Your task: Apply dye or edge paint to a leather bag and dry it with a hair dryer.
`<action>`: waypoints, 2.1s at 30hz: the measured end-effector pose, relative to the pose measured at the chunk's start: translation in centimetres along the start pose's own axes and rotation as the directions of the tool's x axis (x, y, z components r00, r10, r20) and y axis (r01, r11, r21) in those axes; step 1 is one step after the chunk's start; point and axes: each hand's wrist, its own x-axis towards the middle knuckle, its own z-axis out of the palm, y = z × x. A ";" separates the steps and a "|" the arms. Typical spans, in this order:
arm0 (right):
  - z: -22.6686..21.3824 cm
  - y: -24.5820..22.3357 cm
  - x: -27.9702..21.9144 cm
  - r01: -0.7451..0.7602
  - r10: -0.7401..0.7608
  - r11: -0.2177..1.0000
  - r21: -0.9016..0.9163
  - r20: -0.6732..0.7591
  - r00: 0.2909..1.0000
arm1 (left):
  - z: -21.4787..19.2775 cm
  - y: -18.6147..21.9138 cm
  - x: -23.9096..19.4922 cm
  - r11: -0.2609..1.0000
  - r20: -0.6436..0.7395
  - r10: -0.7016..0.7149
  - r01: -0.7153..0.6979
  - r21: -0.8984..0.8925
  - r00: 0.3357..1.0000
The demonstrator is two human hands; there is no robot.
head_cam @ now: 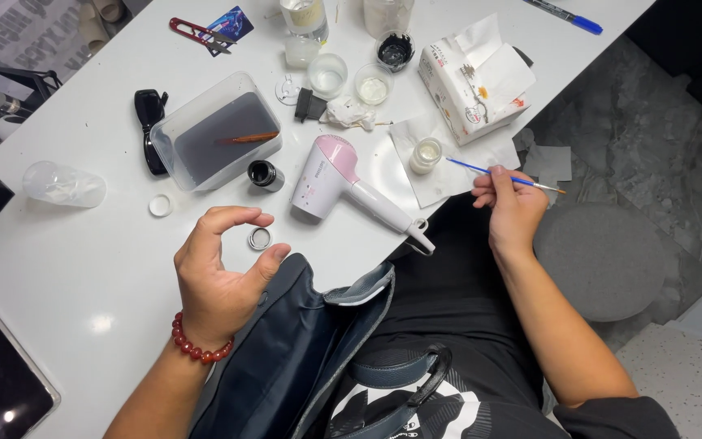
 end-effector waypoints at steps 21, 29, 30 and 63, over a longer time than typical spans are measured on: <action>0.1 -2.7 -4.3 0.626 -0.500 0.624 -0.468 0.377 0.780 | 0.4 -0.8 -0.4 0.999 0.029 -0.034 0.035 -0.031 0.999; -0.6 -5.0 -5.6 0.662 -0.585 0.613 -0.432 0.314 0.747 | 0.3 -0.6 -0.1 0.999 -0.023 -0.035 0.035 -0.005 0.999; -0.3 -5.7 -5.8 0.687 -0.633 0.602 -0.406 0.281 0.721 | 0.2 -0.6 -0.3 0.999 -0.044 -0.043 0.043 -0.009 0.998; 20.5 -11.1 7.7 0.921 0.125 -0.031 -0.389 0.913 0.389 | 0.0 -1.8 0.2 0.927 -0.210 -0.195 0.111 -0.357 0.958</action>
